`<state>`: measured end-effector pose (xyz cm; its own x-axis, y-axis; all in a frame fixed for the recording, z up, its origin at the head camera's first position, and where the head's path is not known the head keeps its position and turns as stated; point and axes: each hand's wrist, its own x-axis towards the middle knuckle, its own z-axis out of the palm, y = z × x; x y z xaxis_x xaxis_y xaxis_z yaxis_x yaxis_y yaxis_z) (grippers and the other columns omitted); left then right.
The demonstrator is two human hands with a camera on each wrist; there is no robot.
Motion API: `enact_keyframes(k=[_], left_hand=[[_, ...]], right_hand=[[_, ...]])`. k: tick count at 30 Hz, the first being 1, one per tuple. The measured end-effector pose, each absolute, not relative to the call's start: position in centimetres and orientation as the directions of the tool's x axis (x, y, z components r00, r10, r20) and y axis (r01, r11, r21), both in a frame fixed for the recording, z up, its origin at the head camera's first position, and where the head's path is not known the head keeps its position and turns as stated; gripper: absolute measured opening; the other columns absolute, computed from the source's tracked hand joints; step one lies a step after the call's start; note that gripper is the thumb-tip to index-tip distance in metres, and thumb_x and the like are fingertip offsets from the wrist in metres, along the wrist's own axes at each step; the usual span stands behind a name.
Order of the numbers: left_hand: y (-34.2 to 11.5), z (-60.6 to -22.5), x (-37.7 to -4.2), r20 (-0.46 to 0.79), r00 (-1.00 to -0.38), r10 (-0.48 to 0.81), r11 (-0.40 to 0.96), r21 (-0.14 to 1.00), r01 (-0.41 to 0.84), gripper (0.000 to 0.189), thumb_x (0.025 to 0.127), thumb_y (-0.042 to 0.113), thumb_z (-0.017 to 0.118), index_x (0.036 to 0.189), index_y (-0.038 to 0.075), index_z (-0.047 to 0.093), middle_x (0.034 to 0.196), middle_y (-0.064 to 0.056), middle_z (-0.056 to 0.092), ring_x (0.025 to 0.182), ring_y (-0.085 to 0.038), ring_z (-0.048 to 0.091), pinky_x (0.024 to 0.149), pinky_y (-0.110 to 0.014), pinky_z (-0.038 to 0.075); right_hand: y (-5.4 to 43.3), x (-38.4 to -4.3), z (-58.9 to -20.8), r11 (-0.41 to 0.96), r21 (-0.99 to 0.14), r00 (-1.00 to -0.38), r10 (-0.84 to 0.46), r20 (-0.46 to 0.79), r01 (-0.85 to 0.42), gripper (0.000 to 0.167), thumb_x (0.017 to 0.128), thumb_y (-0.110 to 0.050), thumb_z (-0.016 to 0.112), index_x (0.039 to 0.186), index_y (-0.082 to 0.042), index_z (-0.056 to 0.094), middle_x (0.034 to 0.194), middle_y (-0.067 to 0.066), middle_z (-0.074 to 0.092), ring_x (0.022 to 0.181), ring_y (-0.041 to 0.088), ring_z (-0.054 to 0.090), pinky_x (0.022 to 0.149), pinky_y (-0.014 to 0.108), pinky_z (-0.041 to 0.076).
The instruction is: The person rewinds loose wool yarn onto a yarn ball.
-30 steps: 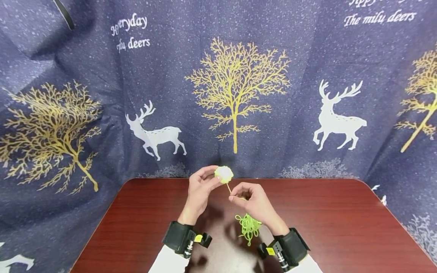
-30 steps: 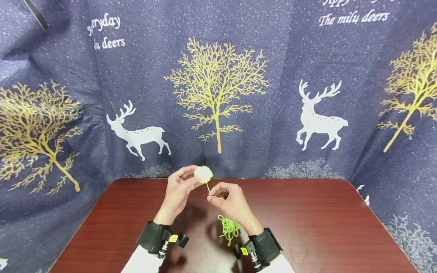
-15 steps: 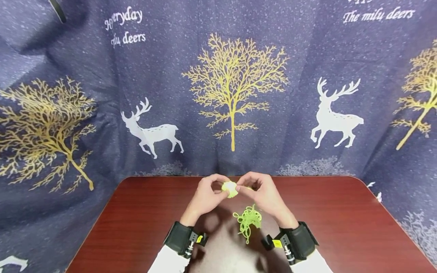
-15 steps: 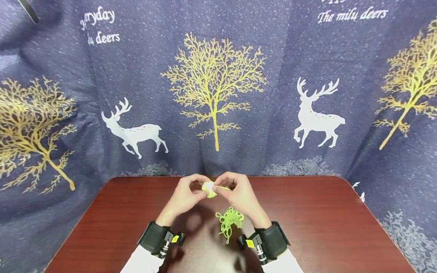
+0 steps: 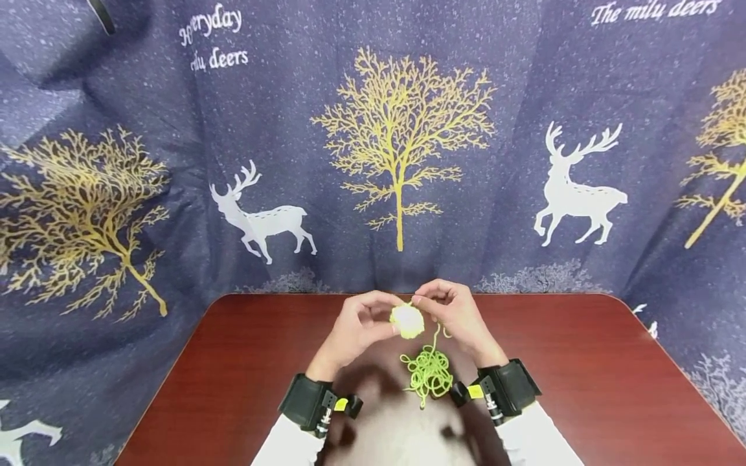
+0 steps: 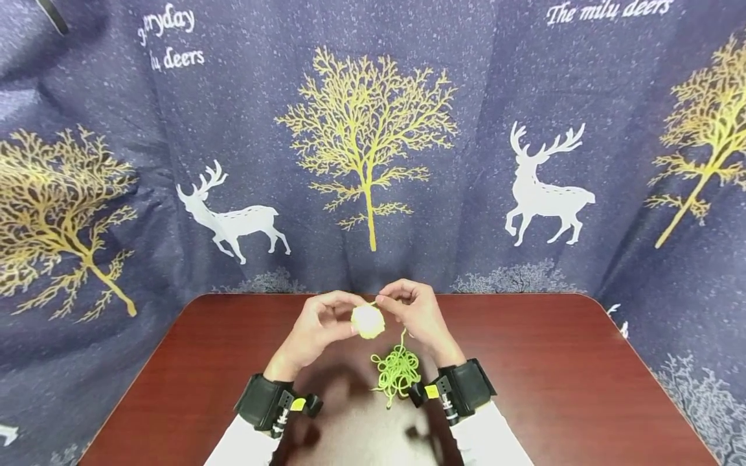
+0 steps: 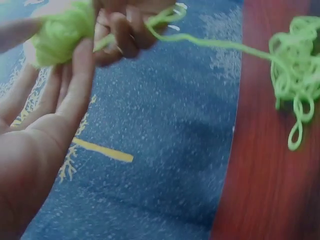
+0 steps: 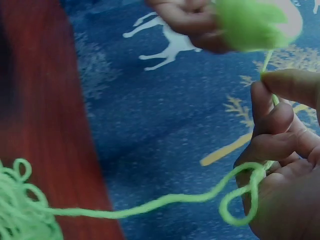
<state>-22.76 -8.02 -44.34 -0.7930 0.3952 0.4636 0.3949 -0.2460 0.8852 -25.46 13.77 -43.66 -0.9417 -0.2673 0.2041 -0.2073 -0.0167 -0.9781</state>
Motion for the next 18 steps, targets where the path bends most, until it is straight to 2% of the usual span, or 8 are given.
enact_keyframes(k=[5,8,10,13,15,18], left_hand=[[-7.5,-44.3,-22.7,0.448,-0.857,0.255,-0.469,0.833,0.295,0.033,0.083,-0.010,0.066,0.115,-0.002,0.066,0.111,-0.007,0.071,0.104,-0.018,0.067,0.087,-0.030,0.058],[-7.1,-44.4,-22.9,0.395,-0.908,0.142,-0.495,0.822,0.280,0.033,0.084,-0.013,0.065,0.116,-0.003,0.066,0.110,-0.008,0.071,0.100,-0.018,0.068,0.083,-0.029,0.060],[-6.9,-44.5,-23.2,0.367,-0.929,0.049,-0.410,0.856,0.316,0.033,0.083,-0.013,0.068,0.116,-0.007,0.066,0.109,-0.010,0.071,0.098,-0.018,0.068,0.082,-0.028,0.059],[-6.7,-44.9,-23.7,0.356,-0.933,-0.045,-0.200,0.912,0.357,0.035,0.081,-0.014,0.072,0.115,-0.010,0.067,0.106,-0.015,0.071,0.095,-0.022,0.069,0.080,-0.027,0.059],[-6.7,-45.3,-23.9,0.363,-0.930,-0.052,-0.041,0.930,0.365,0.034,0.080,-0.013,0.074,0.113,-0.006,0.069,0.104,-0.018,0.071,0.095,-0.026,0.069,0.081,-0.030,0.059],[-6.6,-45.7,-23.9,0.386,-0.923,0.001,0.121,0.916,0.383,0.034,0.080,-0.012,0.075,0.112,-0.004,0.070,0.099,-0.020,0.070,0.095,-0.033,0.068,0.082,-0.041,0.061]], right_hand=[[12.9,-25.0,-44.9,0.017,-0.978,-0.931,-0.311,0.191,-0.206,0.011,0.090,-0.001,0.072,0.098,0.005,0.069,0.080,0.001,0.070,0.060,0.009,0.052,0.052,0.021,0.044],[12.3,-24.4,-44.9,0.086,-0.959,-0.913,-0.338,0.227,-0.270,0.009,0.087,-0.002,0.075,0.094,0.002,0.071,0.081,0.004,0.071,0.061,0.010,0.055,0.053,0.022,0.045],[12.0,-23.9,-44.6,0.156,-0.930,-0.900,-0.347,0.263,-0.332,0.008,0.087,-0.006,0.077,0.092,-0.002,0.072,0.082,0.004,0.071,0.063,0.011,0.058,0.054,0.022,0.047],[11.7,-23.3,-44.1,0.229,-0.888,-0.883,-0.357,0.304,-0.398,0.007,0.088,-0.011,0.078,0.092,-0.008,0.074,0.083,0.002,0.070,0.067,0.013,0.061,0.057,0.023,0.047],[11.8,-22.9,-43.7,0.255,-0.868,-0.875,-0.359,0.324,-0.426,0.006,0.088,-0.011,0.078,0.092,-0.009,0.074,0.083,0.000,0.070,0.067,0.014,0.060,0.057,0.024,0.048],[12.1,-22.9,-43.1,0.273,-0.857,-0.875,-0.350,0.334,-0.437,0.007,0.087,-0.010,0.079,0.090,-0.011,0.073,0.083,-0.001,0.070,0.067,0.014,0.061,0.056,0.024,0.047]])
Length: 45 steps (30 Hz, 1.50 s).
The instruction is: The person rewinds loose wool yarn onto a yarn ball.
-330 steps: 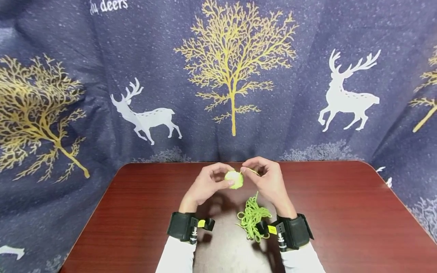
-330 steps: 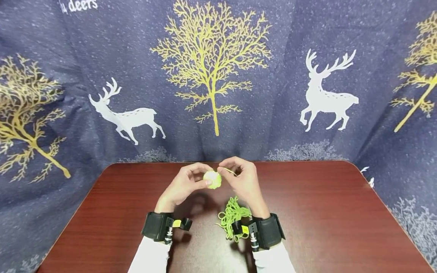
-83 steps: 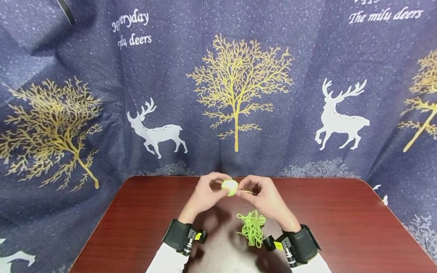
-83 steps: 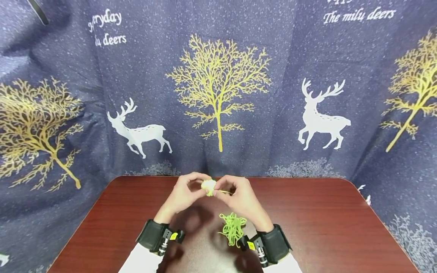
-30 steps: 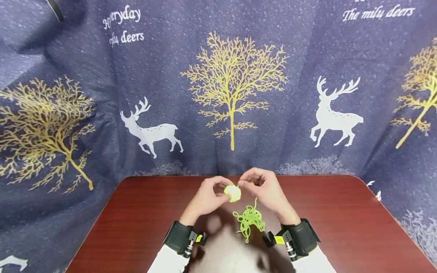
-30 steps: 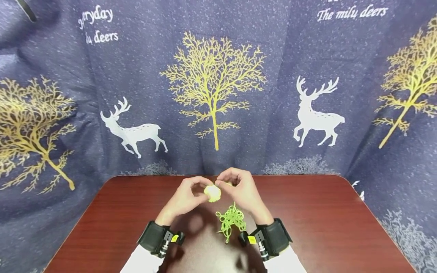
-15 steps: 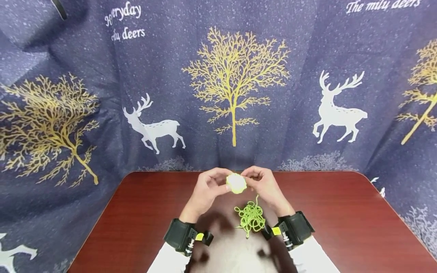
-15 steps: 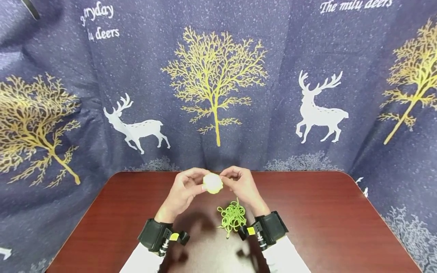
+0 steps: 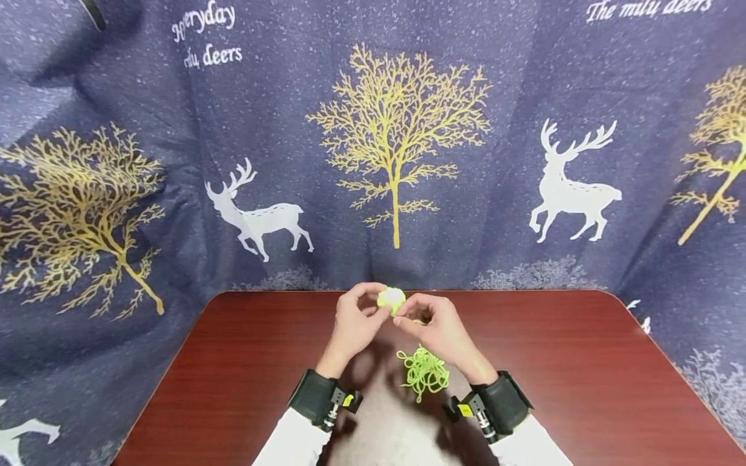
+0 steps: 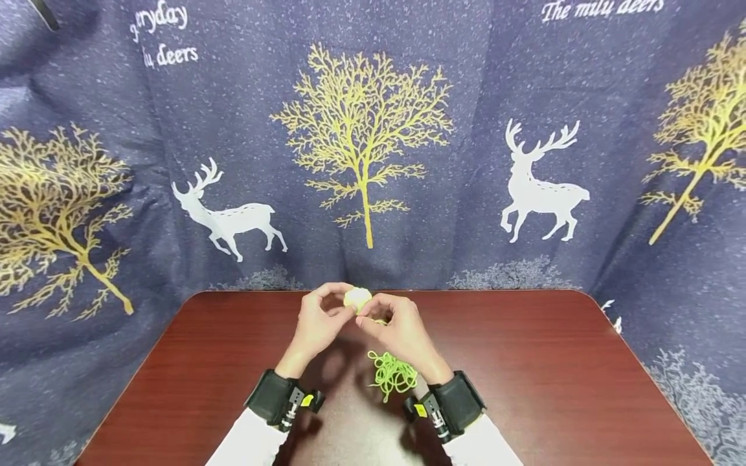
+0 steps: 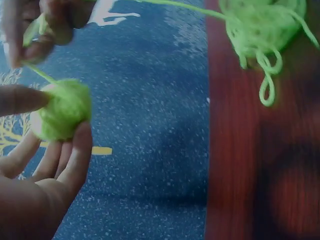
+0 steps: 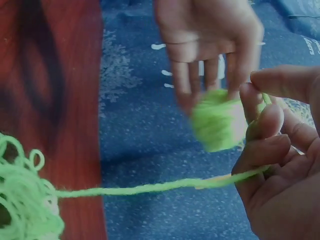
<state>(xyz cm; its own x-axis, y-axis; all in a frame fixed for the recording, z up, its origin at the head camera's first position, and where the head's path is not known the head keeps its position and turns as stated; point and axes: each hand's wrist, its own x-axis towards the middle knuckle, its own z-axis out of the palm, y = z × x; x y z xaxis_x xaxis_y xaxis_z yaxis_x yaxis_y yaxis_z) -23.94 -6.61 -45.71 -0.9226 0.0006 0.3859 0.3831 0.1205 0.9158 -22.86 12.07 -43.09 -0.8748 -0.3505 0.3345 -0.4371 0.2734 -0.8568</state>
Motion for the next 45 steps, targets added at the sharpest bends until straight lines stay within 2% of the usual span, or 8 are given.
enact_keyframes(k=[6,12,16,20,25,31,38,45], left_hand=[[-6.9,-45.1,-22.9,0.349,-0.906,0.241,0.194,0.897,0.397,0.033,0.080,-0.015,0.072,0.112,-0.010,0.066,0.104,-0.025,0.068,0.099,-0.041,0.067,0.084,-0.044,0.060],[-7.7,-45.3,-23.9,0.317,-0.823,0.470,-0.048,0.941,0.335,0.036,0.081,-0.011,0.072,0.116,-0.009,0.066,0.111,-0.018,0.070,0.103,-0.037,0.068,0.088,-0.039,0.059],[-7.6,-45.1,-23.8,0.377,-0.827,0.418,-0.253,0.922,0.292,0.037,0.081,-0.015,0.070,0.117,-0.019,0.060,0.109,-0.011,0.071,0.100,-0.024,0.069,0.088,-0.036,0.059],[-7.3,-44.7,-24.0,0.364,-0.905,0.221,-0.324,0.903,0.284,0.038,0.082,-0.015,0.068,0.118,-0.022,0.057,0.107,-0.005,0.071,0.097,-0.017,0.068,0.083,-0.029,0.059],[-7.0,-44.9,-24.4,0.294,-0.955,0.030,-0.193,0.939,0.283,0.034,0.083,-0.012,0.070,0.116,-0.012,0.065,0.107,-0.016,0.070,0.095,-0.028,0.067,0.078,-0.025,0.058],[-6.8,-45.6,-24.7,0.300,-0.954,-0.025,0.034,0.954,0.299,0.029,0.082,-0.007,0.073,0.111,-0.005,0.070,0.105,-0.019,0.070,0.097,-0.034,0.069,0.079,-0.025,0.059],[-6.7,-45.7,-24.2,0.293,-0.928,0.229,0.379,0.851,0.363,0.028,0.079,-0.003,0.075,0.106,0.001,0.071,0.100,-0.009,0.071,0.089,-0.021,0.070,0.079,-0.037,0.062],[-7.2,-46.0,-23.8,0.198,-0.848,0.492,0.232,0.909,0.347,0.031,0.079,-0.009,0.070,0.110,-0.003,0.069,0.105,-0.013,0.071,0.095,-0.028,0.070,0.084,-0.037,0.060]], right_hand=[[12.7,-23.7,-42.1,0.222,-0.902,-0.904,-0.307,0.297,-0.371,0.007,0.088,-0.006,0.077,0.094,-0.005,0.074,0.081,0.008,0.072,0.063,0.014,0.058,0.054,0.021,0.045],[13.4,-26.1,-42.5,0.088,-0.951,-0.923,-0.279,0.263,-0.297,0.011,0.089,-0.006,0.076,0.098,0.001,0.073,0.079,0.007,0.070,0.060,0.012,0.055,0.051,0.022,0.045],[13.4,-26.1,-44.0,0.029,-0.973,-0.926,-0.313,0.211,-0.231,0.010,0.091,-0.002,0.072,0.099,0.003,0.071,0.081,0.002,0.072,0.060,0.010,0.056,0.052,0.023,0.047],[12.9,-25.6,-45.0,0.056,-0.974,-0.927,-0.322,0.191,-0.220,0.010,0.089,0.003,0.072,0.098,0.006,0.070,0.081,0.002,0.072,0.060,0.010,0.056,0.052,0.022,0.047],[12.3,-24.4,-45.1,0.162,-0.952,-0.926,-0.321,0.198,-0.260,0.011,0.087,-0.006,0.078,0.093,0.001,0.072,0.079,0.009,0.068,0.059,0.011,0.054,0.048,0.023,0.044],[12.1,-23.7,-44.3,0.224,-0.905,-0.891,-0.371,0.263,-0.361,0.008,0.087,-0.008,0.079,0.093,-0.006,0.074,0.085,0.005,0.072,0.063,0.014,0.059,0.053,0.023,0.045],[12.7,-24.1,-43.3,0.280,-0.872,-0.883,-0.369,0.289,-0.402,0.006,0.088,-0.010,0.078,0.092,-0.009,0.074,0.084,0.002,0.073,0.060,0.015,0.057,0.051,0.023,0.045],[13.8,-25.2,-43.0,0.283,-0.884,-0.908,-0.311,0.282,-0.371,0.006,0.088,-0.010,0.078,0.093,-0.010,0.075,0.080,0.005,0.071,0.059,0.015,0.056,0.049,0.023,0.041]])
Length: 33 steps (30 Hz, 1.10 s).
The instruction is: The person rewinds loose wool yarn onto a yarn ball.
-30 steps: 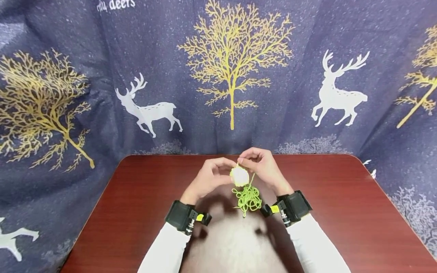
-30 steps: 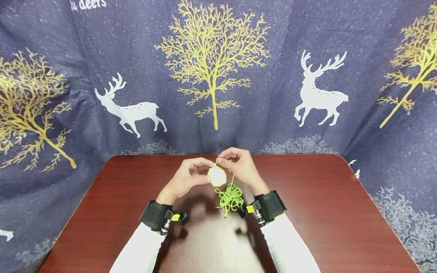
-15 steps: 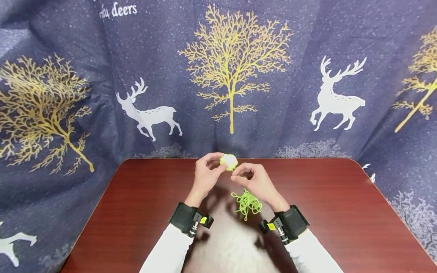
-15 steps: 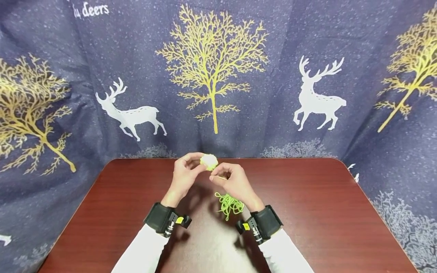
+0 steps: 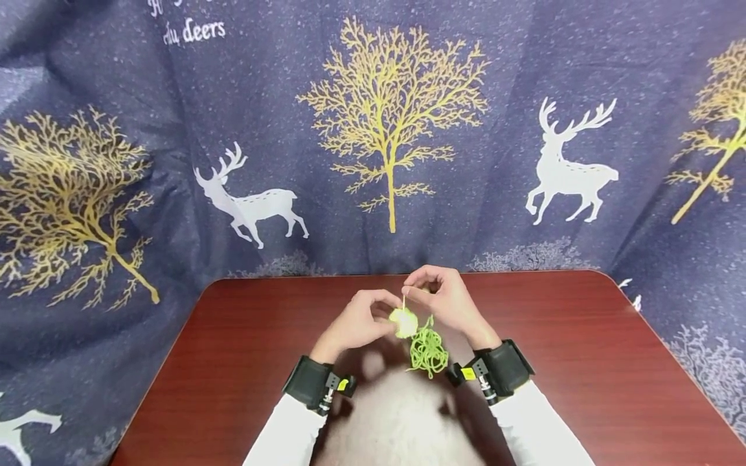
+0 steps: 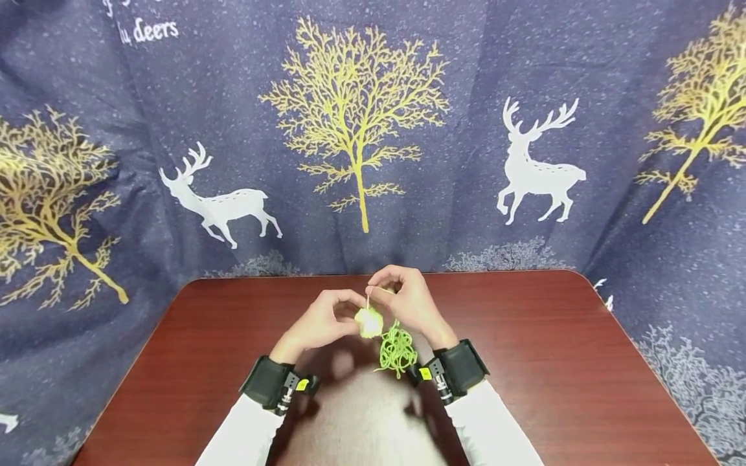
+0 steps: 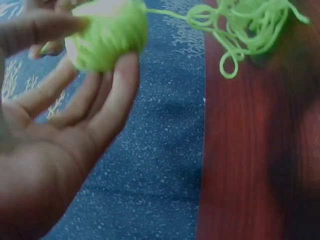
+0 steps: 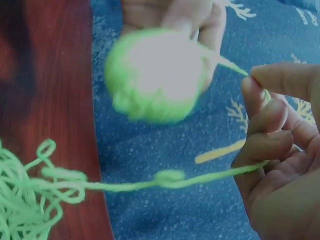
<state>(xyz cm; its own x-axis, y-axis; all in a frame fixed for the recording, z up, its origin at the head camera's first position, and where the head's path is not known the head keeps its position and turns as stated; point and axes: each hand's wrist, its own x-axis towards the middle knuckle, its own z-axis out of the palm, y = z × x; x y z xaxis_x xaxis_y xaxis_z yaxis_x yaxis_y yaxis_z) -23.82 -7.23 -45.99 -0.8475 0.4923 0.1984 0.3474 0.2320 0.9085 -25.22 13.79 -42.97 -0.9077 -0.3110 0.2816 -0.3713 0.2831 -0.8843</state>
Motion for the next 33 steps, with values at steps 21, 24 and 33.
enact_keyframes(k=[21,24,33], left_hand=[[-7.2,-44.6,-23.7,0.312,-0.932,0.182,-0.515,0.838,0.180,0.030,0.085,-0.013,0.063,0.111,0.001,0.068,0.109,-0.009,0.071,0.097,-0.019,0.069,0.085,-0.032,0.060],[-6.9,-44.7,-23.9,0.272,-0.960,0.069,-0.517,0.832,0.199,0.028,0.086,-0.013,0.063,0.113,-0.005,0.066,0.108,-0.011,0.070,0.095,-0.020,0.071,0.084,-0.034,0.061],[-6.4,-45.4,-24.2,0.294,-0.945,-0.144,0.005,0.955,0.296,0.030,0.081,-0.006,0.074,0.110,-0.005,0.070,0.104,-0.016,0.071,0.094,-0.026,0.070,0.078,-0.026,0.059]], right_hand=[[13.1,-24.9,-45.8,0.180,-0.926,-0.906,-0.334,0.259,-0.331,0.008,0.085,-0.001,0.076,0.092,-0.001,0.072,0.081,0.006,0.072,0.065,0.014,0.059,0.055,0.021,0.045],[12.7,-24.2,-45.1,0.239,-0.909,-0.905,-0.343,0.251,-0.342,0.008,0.086,-0.003,0.076,0.091,-0.001,0.072,0.080,0.008,0.070,0.064,0.014,0.058,0.055,0.021,0.044],[12.4,-22.9,-43.4,0.317,-0.866,-0.891,-0.370,0.263,-0.387,0.005,0.086,0.001,0.073,0.091,0.002,0.071,0.076,0.010,0.067,0.056,0.013,0.050,0.051,0.020,0.039]])
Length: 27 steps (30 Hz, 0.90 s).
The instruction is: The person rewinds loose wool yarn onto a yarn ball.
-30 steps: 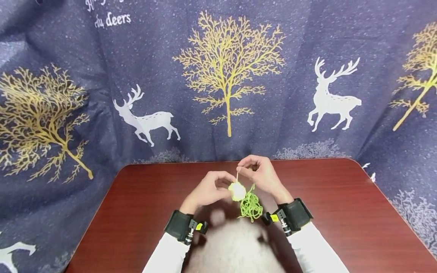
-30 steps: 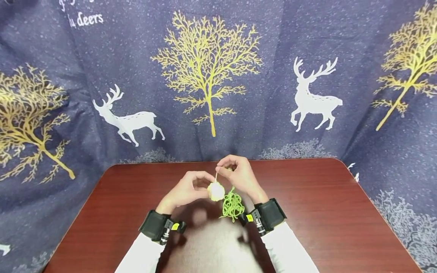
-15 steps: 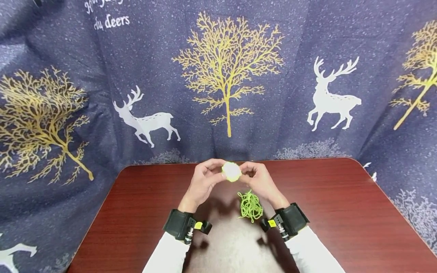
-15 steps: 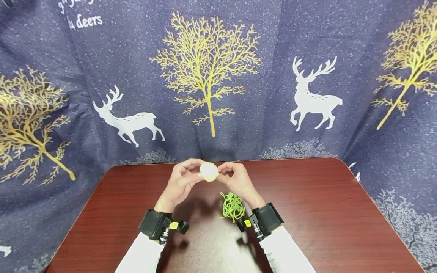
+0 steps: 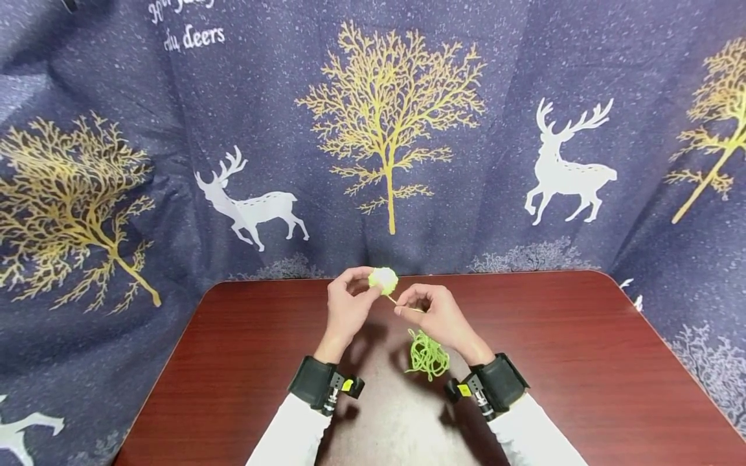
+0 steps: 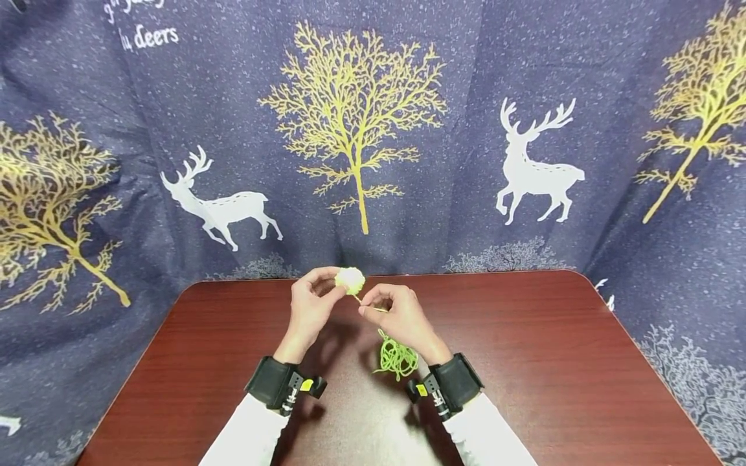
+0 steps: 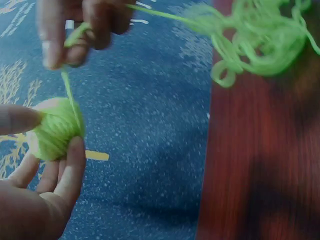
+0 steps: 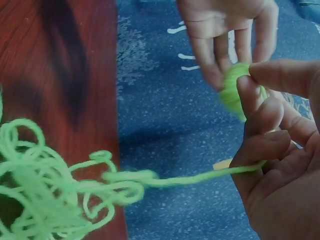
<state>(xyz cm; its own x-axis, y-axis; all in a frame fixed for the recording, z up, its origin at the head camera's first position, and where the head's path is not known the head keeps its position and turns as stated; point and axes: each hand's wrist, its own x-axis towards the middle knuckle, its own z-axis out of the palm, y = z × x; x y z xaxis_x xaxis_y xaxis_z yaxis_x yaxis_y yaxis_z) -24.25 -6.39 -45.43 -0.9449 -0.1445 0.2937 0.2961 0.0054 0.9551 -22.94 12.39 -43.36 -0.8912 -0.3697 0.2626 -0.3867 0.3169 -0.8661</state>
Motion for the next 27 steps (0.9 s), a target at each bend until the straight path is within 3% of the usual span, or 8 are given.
enact_keyframes(k=[6,10,15,19,23,27], left_hand=[[-6.7,-45.8,-23.9,0.332,-0.943,-0.001,0.296,0.901,0.317,0.029,0.079,-0.005,0.073,0.108,0.002,0.071,0.104,-0.012,0.069,0.097,-0.026,0.069,0.081,-0.035,0.061],[-7.1,-45.7,-23.7,0.323,-0.924,0.204,0.321,0.870,0.375,0.031,0.078,-0.009,0.071,0.107,0.000,0.070,0.101,-0.012,0.069,0.094,-0.027,0.069,0.080,-0.039,0.062],[-7.6,-45.5,-23.4,0.259,-0.856,0.447,0.201,0.904,0.378,0.032,0.078,-0.010,0.067,0.110,-0.003,0.068,0.104,-0.015,0.070,0.096,-0.031,0.070,0.085,-0.040,0.060],[-7.9,-45.7,-23.3,0.231,-0.808,0.542,0.046,0.952,0.303,0.035,0.080,-0.012,0.069,0.115,-0.007,0.066,0.109,-0.016,0.070,0.101,-0.026,0.069,0.091,-0.041,0.058],[-7.9,-45.9,-23.3,0.299,-0.781,0.548,-0.141,0.953,0.266,0.036,0.081,-0.011,0.072,0.115,-0.013,0.063,0.108,-0.012,0.071,0.100,-0.022,0.069,0.090,-0.041,0.058],[-7.8,-46.0,-23.4,0.387,-0.793,0.471,-0.333,0.910,0.247,0.033,0.083,-0.011,0.069,0.114,-0.017,0.060,0.107,-0.006,0.071,0.097,-0.019,0.069,0.085,-0.033,0.059]], right_hand=[[13.0,-23.8,-43.8,0.293,-0.868,-0.885,-0.368,0.284,-0.401,0.007,0.087,-0.007,0.078,0.093,-0.006,0.074,0.084,0.004,0.072,0.064,0.017,0.057,0.056,0.023,0.044],[13.5,-24.3,-43.7,0.231,-0.900,-0.895,-0.349,0.279,-0.370,0.008,0.088,-0.008,0.078,0.094,-0.005,0.074,0.083,0.008,0.072,0.065,0.019,0.060,0.056,0.023,0.045],[14.1,-24.8,-43.9,0.134,-0.949,-0.924,-0.300,0.235,-0.285,0.008,0.090,-0.008,0.076,0.096,-0.003,0.073,0.080,0.016,0.069,0.055,0.013,0.052,0.047,0.021,0.041],[14.3,-25.1,-44.4,0.071,-0.973,-0.940,-0.282,0.193,-0.221,0.013,0.092,-0.009,0.074,0.099,0.001,0.072,0.079,0.008,0.068,0.055,0.009,0.048,0.048,0.020,0.040],[14.2,-25.3,-45.0,0.030,-0.984,-0.943,-0.291,0.160,-0.176,0.016,0.092,-0.009,0.074,0.101,0.004,0.071,0.080,0.002,0.069,0.059,0.009,0.051,0.052,0.020,0.043],[13.8,-25.1,-45.6,-0.018,-0.991,-0.942,-0.308,0.134,-0.135,0.014,0.092,-0.005,0.072,0.101,0.005,0.070,0.081,0.002,0.069,0.061,0.010,0.052,0.054,0.020,0.043]])
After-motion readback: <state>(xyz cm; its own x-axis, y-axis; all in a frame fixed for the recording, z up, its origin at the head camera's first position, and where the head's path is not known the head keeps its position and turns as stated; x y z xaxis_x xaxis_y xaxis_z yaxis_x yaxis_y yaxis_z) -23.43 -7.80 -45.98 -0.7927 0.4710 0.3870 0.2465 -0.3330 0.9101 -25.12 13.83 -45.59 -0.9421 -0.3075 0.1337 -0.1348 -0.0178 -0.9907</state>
